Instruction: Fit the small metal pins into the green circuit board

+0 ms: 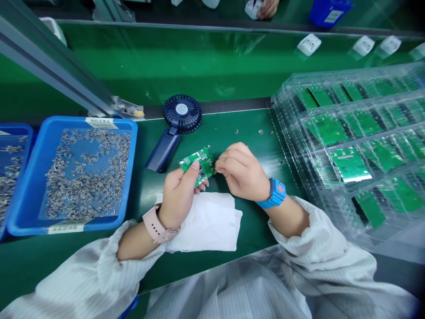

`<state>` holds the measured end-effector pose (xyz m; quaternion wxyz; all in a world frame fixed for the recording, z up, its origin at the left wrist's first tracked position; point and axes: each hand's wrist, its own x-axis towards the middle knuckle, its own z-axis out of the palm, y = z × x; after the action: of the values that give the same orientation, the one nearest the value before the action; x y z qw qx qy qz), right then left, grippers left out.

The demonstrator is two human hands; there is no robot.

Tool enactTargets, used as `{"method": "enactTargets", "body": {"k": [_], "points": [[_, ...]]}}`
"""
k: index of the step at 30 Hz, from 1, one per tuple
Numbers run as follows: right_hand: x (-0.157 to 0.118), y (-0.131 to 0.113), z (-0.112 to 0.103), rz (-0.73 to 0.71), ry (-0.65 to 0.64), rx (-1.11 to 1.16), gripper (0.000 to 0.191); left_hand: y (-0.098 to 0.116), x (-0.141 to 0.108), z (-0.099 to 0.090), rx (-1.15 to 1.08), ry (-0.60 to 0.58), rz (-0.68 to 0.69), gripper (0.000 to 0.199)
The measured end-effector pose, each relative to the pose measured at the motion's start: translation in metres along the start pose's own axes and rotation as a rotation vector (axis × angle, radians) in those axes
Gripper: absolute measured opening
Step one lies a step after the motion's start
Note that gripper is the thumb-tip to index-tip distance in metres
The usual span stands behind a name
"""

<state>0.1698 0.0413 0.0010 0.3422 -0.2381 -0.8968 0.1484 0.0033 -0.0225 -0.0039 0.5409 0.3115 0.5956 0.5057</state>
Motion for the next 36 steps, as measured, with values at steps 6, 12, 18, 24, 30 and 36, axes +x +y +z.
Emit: {"method": "enactTargets", "body": {"k": [6,12,18,24,30,36], "points": [[0.0,-0.001,0.003,-0.032,0.01,-0.033,0.021,0.0,0.0,0.001,-0.013,0.015,-0.012,0.038],[0.003,0.005,-0.007,0.026,0.018,0.089,0.011,0.002,0.0,0.002,-0.009,0.034,-0.028,0.037],[0.003,0.008,-0.014,0.182,0.069,0.188,0.01,0.002,0.0,0.002,-0.021,0.022,-0.04,0.036],[0.004,0.007,-0.009,0.127,0.035,0.135,0.009,0.002,0.001,0.002,-0.023,0.013,-0.037,0.036],[0.006,0.003,-0.01,0.041,0.0,0.045,0.01,0.001,0.0,0.001,-0.016,-0.002,-0.024,0.036],[0.005,0.003,-0.002,0.055,-0.017,0.105,0.011,0.003,0.0,0.001,-0.018,-0.006,-0.053,0.038]]}}
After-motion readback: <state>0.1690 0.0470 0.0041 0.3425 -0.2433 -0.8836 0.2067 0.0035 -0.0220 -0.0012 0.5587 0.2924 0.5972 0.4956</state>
